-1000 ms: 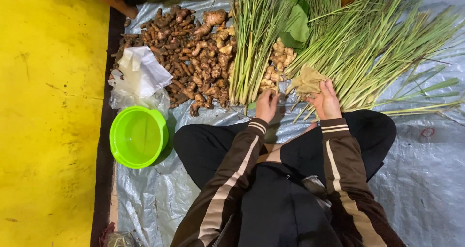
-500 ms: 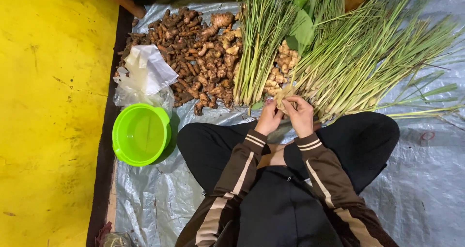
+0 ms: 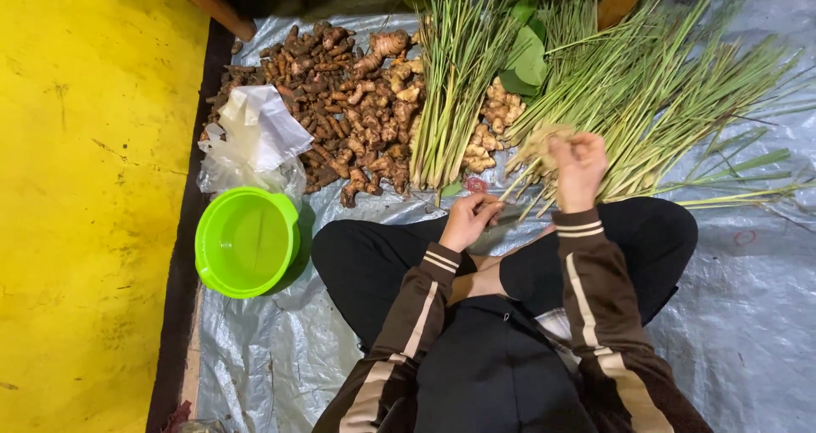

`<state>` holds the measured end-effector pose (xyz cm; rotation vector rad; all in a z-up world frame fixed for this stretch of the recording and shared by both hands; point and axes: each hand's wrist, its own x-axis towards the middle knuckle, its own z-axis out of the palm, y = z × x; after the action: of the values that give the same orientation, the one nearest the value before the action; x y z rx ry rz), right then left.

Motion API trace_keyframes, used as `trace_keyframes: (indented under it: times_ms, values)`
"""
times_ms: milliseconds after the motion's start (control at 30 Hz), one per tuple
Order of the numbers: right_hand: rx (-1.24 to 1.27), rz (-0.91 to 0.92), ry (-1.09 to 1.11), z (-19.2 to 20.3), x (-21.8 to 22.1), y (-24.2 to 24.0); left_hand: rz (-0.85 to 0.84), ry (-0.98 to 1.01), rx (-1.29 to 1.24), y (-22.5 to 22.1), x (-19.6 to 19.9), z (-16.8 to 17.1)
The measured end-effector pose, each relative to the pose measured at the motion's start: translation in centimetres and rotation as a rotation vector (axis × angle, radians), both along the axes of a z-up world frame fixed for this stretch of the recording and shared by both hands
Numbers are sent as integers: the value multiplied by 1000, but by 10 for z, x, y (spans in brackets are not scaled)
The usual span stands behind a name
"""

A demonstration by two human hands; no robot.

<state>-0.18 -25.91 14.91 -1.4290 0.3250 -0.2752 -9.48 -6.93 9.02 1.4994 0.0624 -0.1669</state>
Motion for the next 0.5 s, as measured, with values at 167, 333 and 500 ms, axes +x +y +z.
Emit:
trace_keyframes:
  times_ms: [167, 333, 500]
  values:
    - [111, -22, -35, 3, 11, -7, 44, 24, -77, -1, 1, 2]
    - [213, 70, -32, 27, -15, 20, 107, 25, -94, -2, 5, 19]
    - [233, 288, 54, -7, -36, 46, 200, 63, -244, -11, 10, 19]
